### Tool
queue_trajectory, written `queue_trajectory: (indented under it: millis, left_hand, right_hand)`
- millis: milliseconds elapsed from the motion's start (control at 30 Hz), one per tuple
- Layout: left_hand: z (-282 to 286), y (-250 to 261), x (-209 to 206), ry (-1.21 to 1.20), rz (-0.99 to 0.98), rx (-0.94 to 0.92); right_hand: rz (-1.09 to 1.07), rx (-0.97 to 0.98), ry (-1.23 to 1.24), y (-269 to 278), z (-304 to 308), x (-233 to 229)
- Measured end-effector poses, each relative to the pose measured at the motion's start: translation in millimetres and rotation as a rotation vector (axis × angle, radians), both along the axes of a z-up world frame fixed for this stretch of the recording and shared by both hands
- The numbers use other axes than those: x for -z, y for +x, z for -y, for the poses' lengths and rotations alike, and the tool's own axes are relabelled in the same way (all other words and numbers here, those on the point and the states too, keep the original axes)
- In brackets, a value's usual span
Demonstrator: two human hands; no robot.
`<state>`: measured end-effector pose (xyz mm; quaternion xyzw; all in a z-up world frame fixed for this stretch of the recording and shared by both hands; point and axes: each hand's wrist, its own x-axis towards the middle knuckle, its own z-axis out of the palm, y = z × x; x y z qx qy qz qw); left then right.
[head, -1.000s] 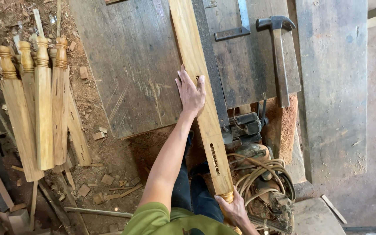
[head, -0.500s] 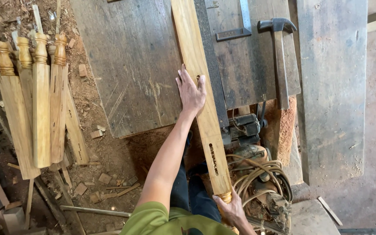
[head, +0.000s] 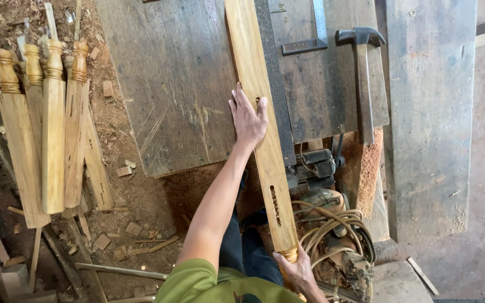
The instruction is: The person uses a table saw to cut a long wooden piece, then uses a hammer to drive a small wooden wedge into a slot on the workbench. They adjust the saw's fence and continue cutting the wooden piece.
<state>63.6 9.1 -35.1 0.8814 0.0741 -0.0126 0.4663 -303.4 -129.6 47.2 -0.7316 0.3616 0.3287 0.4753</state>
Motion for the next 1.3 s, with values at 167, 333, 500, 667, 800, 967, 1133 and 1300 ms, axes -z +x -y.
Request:
queue_trajectory:
  millis: [167,333,500,667,800,967,1133,1300]
  left_hand:
    - [-1,1,-3,-0.012,-0.009,0.000]
    - [0,3,0,-0.003,-0.007,-0.004]
    - [0,3,0,-0.027,-0.011,-0.006]
    - [0,4,2,-0.013,0.009,-0.010]
    - [-1,6,-9,-0.039,-0.038,-0.004]
    - [-1,7,-10,-0.054,-0.019,-0.012]
    - [-1,8,-11,-0.040,-0.027,-0.006]
    - [-1,10,-12,-0.037,-0.028,-0.006]
  right_hand:
    - [0.018,-0.008,-0.001,-6,3,10]
    - [0.004,-0.002,0.014,-7,3,14]
    - [0.017,-0.032,0.006,-2,2,8]
    - [0.019,-0.013,0.010,-2,1,6]
    - [0.026,-0.030,0.003,-4,3,13]
    - [0.016,-0.022,0.015,0,1,9]
    - [0.023,-0.007,0.021,2,0,6]
    - [0.008,-0.001,0.044,3,0,6]
